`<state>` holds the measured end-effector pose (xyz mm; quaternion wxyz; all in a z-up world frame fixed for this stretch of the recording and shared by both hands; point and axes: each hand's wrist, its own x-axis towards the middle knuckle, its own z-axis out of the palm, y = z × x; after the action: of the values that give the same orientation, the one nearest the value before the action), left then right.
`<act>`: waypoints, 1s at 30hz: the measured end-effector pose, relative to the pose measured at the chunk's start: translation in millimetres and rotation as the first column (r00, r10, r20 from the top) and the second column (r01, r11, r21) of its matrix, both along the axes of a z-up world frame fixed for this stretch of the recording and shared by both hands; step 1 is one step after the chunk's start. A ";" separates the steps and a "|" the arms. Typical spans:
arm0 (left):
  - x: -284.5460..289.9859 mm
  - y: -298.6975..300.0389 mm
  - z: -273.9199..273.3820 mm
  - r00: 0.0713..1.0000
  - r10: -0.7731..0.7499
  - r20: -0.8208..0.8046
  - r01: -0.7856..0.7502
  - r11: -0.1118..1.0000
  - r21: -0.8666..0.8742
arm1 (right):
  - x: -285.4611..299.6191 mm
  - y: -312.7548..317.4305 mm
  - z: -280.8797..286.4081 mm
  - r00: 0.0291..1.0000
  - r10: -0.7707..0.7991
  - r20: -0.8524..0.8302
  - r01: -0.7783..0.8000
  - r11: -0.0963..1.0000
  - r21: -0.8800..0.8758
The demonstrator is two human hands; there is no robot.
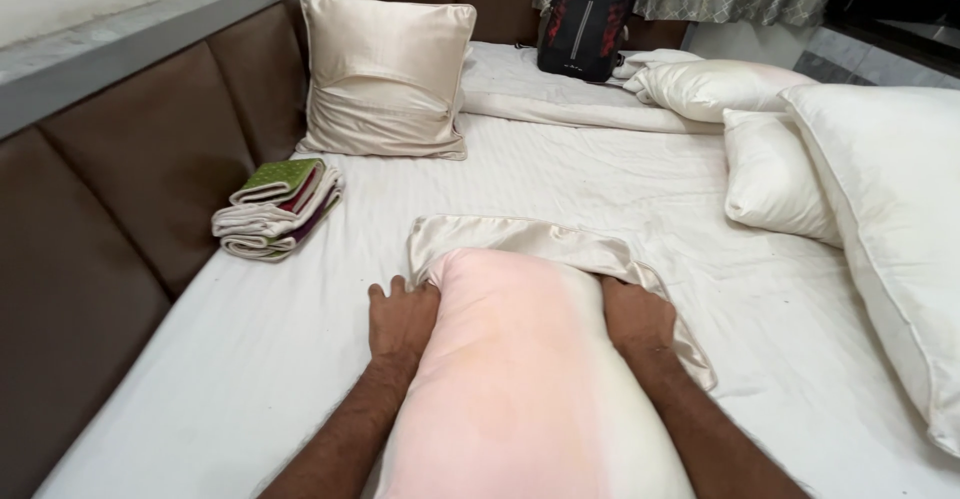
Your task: The person puts a white pillow into a satin pillowcase on a bed, adjusting the corners and smoothing the fabric. They then fold a green and red towel and place it on the bed. Finally, they insert a pink and white pillow into another satin pillowcase, tucking the edges and arranging it neatly.
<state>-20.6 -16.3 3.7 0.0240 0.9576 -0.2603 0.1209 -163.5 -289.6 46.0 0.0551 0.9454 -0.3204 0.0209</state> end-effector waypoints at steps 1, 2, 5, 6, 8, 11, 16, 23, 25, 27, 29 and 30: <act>1.7 3.7 -4.7 0.978 -0.081 0.191 0.077 0.997 0.029 | -1.4 -0.6 0.4 1.000 -0.013 0.027 0.012 1.000 0.021; 4.2 8.3 -8.8 0.914 -0.163 0.372 0.145 0.987 0.075 | -1.3 -0.8 1.1 0.998 -0.024 0.056 0.021 0.999 0.042; -14.1 9.1 28.5 0.983 -0.174 0.052 0.161 0.968 0.193 | -6.2 8.6 23.9 0.992 -0.054 0.117 0.033 0.985 0.170; -14.0 9.6 29.6 0.984 -0.174 0.047 0.162 0.968 0.194 | -10.3 10.1 29.5 0.992 -0.054 0.111 0.034 0.984 0.172; -10.8 8.3 33.9 0.986 -0.130 -0.103 0.141 0.984 0.108 | -15.8 11.0 43.4 0.998 -0.024 0.054 0.001 0.925 0.379; 17.0 -1.9 -10.7 0.992 -0.125 -0.023 0.125 0.992 0.022 | -6.5 -18.7 19.2 0.955 0.282 0.096 -0.297 0.871 0.390; 32.7 -13.3 -51.0 0.994 -0.107 -0.009 0.106 0.993 -0.045 | -18.9 15.4 57.8 0.985 -0.111 0.135 -0.065 0.482 0.874; 19.3 3.4 -17.0 0.953 -0.126 -0.276 0.107 0.991 -0.085 | 14.8 36.1 50.9 0.965 0.096 0.245 -0.212 0.835 0.508; 5.9 25.4 4.4 0.929 -0.222 -0.297 0.157 0.961 -0.228 | 10.7 47.3 50.9 0.974 0.068 0.217 -0.165 0.867 0.470; -1.2 39.7 27.4 0.900 -0.318 -0.299 0.200 0.909 -0.364 | 10.0 53.6 49.0 0.980 0.038 0.197 -0.121 0.895 0.429; -7.2 46.4 48.0 0.674 -0.495 -0.549 0.010 0.749 -0.663 | 8.3 55.6 41.8 0.972 0.069 0.226 -0.141 0.939 0.315; -14.8 47.7 62.1 0.672 -0.496 -0.550 0.012 0.750 -0.661 | 8.3 55.0 40.7 0.972 0.066 0.226 -0.137 0.939 0.317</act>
<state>-35.4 31.4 65.8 0.4440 0.8190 -0.3172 -0.1775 -155.2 -234.6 86.7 -0.1396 0.9490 -0.2738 0.0702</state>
